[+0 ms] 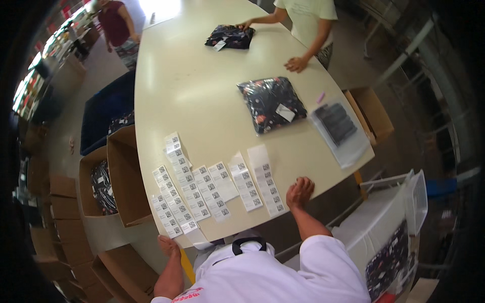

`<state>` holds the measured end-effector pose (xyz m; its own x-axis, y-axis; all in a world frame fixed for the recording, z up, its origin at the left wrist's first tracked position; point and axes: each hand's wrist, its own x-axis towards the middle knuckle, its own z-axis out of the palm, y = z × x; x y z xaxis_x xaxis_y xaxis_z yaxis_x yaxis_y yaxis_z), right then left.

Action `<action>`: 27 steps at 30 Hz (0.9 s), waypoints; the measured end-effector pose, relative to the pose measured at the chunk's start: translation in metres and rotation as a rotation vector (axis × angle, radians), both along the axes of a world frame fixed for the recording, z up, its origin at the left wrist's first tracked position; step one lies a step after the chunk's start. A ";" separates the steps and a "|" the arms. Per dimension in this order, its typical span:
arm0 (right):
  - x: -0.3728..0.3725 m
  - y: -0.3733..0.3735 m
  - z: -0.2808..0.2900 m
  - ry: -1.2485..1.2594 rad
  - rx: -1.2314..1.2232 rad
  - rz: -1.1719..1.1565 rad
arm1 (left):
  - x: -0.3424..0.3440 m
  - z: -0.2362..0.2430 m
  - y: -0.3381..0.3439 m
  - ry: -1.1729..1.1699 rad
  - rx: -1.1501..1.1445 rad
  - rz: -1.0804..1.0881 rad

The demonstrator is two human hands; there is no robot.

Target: The person applies printed labels to plastic-wrapped clothing packages on a table, then stacks the labeled packages. The person handles labels and packages by hand, placing labels on the plastic and arranging the finished packages into piles.

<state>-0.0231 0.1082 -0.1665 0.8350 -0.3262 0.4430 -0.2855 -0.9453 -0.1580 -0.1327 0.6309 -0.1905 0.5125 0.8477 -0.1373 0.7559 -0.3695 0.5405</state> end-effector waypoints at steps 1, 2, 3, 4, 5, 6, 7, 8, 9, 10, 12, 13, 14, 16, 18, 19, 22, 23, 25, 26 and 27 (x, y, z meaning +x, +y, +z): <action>-0.001 0.002 0.003 0.021 0.028 -0.028 | 0.000 0.002 0.002 0.001 0.036 -0.022; -0.002 0.003 0.004 0.025 0.039 -0.037 | 0.002 0.002 0.002 -0.011 0.070 -0.038; -0.003 0.004 0.006 0.029 0.049 -0.046 | 0.004 0.002 0.002 -0.023 0.103 -0.052; -0.003 0.005 0.009 0.027 0.054 -0.044 | 0.004 0.004 0.002 -0.019 0.065 -0.050; -0.004 0.008 0.015 0.028 0.058 -0.045 | 0.002 0.006 0.004 -0.010 0.025 -0.049; -0.004 0.010 0.018 0.029 0.062 -0.044 | 0.002 0.008 0.005 -0.001 -0.014 -0.047; -0.003 0.010 0.018 0.028 0.060 -0.054 | 0.004 0.009 0.004 -0.004 0.005 -0.050; -0.002 0.010 0.018 0.026 0.057 -0.059 | 0.005 0.009 0.002 -0.009 0.024 -0.048; -0.002 0.009 0.017 0.024 0.054 -0.063 | 0.006 0.010 0.000 -0.014 0.042 -0.046; -0.005 0.007 0.015 0.019 0.050 -0.066 | 0.007 0.010 0.000 -0.003 0.015 -0.041; -0.004 0.008 0.017 -0.004 0.053 -0.054 | 0.006 0.010 0.003 0.011 -0.033 -0.024; -0.004 0.008 0.017 -0.015 0.054 -0.047 | 0.003 0.009 0.004 -0.002 -0.023 -0.073; -0.009 0.008 0.016 -0.007 0.069 -0.050 | -0.001 0.009 0.004 -0.014 -0.013 -0.122; -0.003 0.007 0.014 -0.014 0.096 -0.046 | 0.004 0.003 0.012 -0.008 0.004 -0.132; -0.003 0.008 0.014 -0.019 0.086 -0.060 | -0.001 -0.001 0.015 0.076 0.013 -0.057; -0.002 0.009 0.014 -0.020 0.081 -0.066 | 0.000 -0.004 0.016 0.064 0.014 -0.055; -0.003 0.007 0.015 -0.026 0.088 -0.073 | 0.006 0.012 0.001 0.079 -0.010 -0.042; -0.004 0.006 0.013 -0.007 0.102 -0.076 | 0.007 0.014 0.001 0.104 -0.016 -0.025; -0.005 0.004 0.008 0.029 0.128 -0.083 | 0.006 0.009 0.004 0.095 0.000 0.000; -0.005 0.005 0.008 0.034 0.139 -0.087 | 0.004 0.004 0.005 0.060 0.022 0.011; -0.004 0.006 0.008 0.040 0.149 -0.091 | 0.002 -0.001 0.006 0.026 0.044 0.022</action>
